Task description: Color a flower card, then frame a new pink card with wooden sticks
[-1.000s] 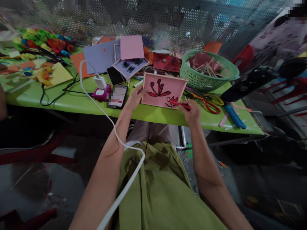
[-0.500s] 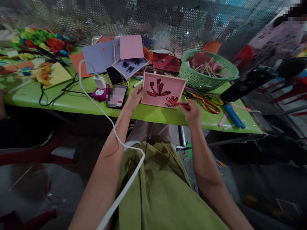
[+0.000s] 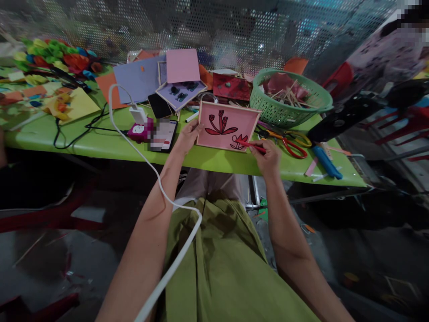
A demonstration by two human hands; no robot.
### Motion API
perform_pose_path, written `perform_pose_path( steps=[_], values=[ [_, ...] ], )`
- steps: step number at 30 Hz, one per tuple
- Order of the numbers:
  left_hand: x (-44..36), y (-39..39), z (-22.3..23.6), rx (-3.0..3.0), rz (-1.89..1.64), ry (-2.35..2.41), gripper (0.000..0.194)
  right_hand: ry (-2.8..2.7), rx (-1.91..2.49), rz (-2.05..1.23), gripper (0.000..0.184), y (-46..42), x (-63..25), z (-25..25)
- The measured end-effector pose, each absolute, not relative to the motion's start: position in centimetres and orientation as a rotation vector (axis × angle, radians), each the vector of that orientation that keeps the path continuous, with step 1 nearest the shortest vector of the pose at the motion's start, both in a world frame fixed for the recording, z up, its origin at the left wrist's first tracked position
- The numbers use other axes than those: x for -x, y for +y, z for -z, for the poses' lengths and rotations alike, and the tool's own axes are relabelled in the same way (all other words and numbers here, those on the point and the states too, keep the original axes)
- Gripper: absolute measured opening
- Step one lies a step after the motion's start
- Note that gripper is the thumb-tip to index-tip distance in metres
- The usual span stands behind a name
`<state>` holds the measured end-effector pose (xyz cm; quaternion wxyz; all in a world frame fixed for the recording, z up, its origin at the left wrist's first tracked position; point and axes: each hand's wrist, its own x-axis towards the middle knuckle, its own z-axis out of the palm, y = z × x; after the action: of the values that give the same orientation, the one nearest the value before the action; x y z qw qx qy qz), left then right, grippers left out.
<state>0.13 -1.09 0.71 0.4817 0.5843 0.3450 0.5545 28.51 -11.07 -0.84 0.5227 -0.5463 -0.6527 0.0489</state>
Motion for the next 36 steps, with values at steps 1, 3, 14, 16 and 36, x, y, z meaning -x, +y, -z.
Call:
perform_pose_path(
  steps=[1, 3, 14, 16, 36],
  values=[
    [-0.15, -1.1, -0.73, -1.421, -1.352, 0.846, 0.043, -1.556, 1.31, -0.117, 0.012, -11.05, -28.51, 0.87],
    [-0.18, -1.12, -0.75, -1.412, -1.35, 0.854, 0.042, -1.538, 1.308, -0.116, 0.011, -10.98, -28.54, 0.96],
    [-0.19, -0.89, -0.44, -1.424, -1.354, 0.815, 0.043, -1.551, 1.259, -0.115, 0.011, -10.91, -28.69, 1.3],
    [-0.15, -0.79, -0.33, -1.425, -1.359, 0.834, 0.045, -1.565, 1.275, -0.103, 0.011, -10.93, -28.64, 1.24],
    [-0.07, -0.78, -0.31, -1.45, -1.348, 0.832, 0.045, -1.556, 1.292, -0.112, 0.011, -10.95, -28.37, 1.13]
  ],
)
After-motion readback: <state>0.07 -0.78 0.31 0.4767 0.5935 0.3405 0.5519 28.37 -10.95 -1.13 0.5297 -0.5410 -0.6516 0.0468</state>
